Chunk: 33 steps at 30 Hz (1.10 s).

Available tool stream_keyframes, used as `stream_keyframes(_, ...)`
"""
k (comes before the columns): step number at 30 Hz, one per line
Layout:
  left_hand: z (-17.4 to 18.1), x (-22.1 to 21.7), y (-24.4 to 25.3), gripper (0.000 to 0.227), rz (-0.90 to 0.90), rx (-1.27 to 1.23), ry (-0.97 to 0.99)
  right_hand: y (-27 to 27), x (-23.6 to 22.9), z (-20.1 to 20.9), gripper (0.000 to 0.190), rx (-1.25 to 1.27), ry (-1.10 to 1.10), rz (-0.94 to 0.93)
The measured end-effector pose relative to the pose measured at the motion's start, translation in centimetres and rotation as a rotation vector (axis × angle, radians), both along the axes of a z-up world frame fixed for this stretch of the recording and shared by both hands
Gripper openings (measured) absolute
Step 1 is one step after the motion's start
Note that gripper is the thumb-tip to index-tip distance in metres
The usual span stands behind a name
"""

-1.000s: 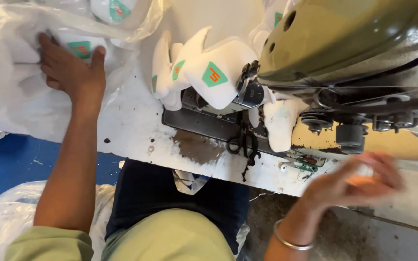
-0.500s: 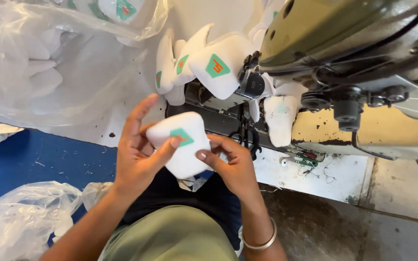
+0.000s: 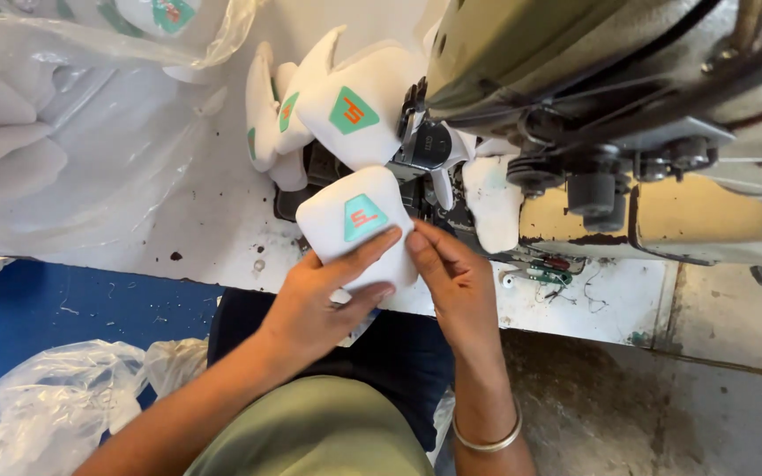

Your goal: Sewing shoe tongue components using an industrial sewing machine.

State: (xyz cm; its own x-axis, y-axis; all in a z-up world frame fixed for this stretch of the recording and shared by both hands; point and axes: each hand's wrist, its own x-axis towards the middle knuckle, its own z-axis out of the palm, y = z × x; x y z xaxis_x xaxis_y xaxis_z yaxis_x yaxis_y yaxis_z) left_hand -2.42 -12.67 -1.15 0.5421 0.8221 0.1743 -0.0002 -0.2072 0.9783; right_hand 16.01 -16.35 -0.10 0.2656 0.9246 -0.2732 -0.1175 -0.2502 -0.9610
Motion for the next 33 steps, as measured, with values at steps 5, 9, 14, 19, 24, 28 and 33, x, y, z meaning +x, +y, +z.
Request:
stream_keyframes(5, 2.4, 3.5, 2.9, 0.073, 0.314, -0.093, 0.121, 5.2, 0.0, 0.7, 0.025, 0.138, -0.275, -0.072)
stream_keyframes(9, 1.4, 3.4, 7.0, 0.080, 0.210, -0.094, -0.109, 7.0, 0.7, -1.3, 0.020, 0.251, -0.243, -0.221)
stream_keyframes(14, 1.9, 1.6, 10.1, 0.082, -0.012, -0.104, 0.084, 3.1, 9.5, -4.5, 0.031, 0.719, -1.066, -0.375)
stream_keyframes(19, 2.4, 1.4, 12.1, 0.079, -0.116, -0.243, 0.025, -2.5, 20.6, -1.9, 0.032, 0.663, -1.688, -0.866)
stream_keyframes(24, 1.6, 0.9, 11.8, 0.078, -0.194, -0.342, -0.156, -3.8, 22.0, -4.7, 0.032, 0.483, -1.760, -0.878)
stream_keyframes(28, 1.3, 0.4, 12.7, 0.080, -0.217, -0.250, -0.089, -2.4, 21.2, -4.5, 0.028, 0.644, -1.548, -0.902)
stream_keyframes(33, 3.1, 0.0, 15.3, 0.082, -0.297, -0.208, -0.017, 3.1, 5.9, -4.6, 0.018, 0.640, -0.369, -0.315)
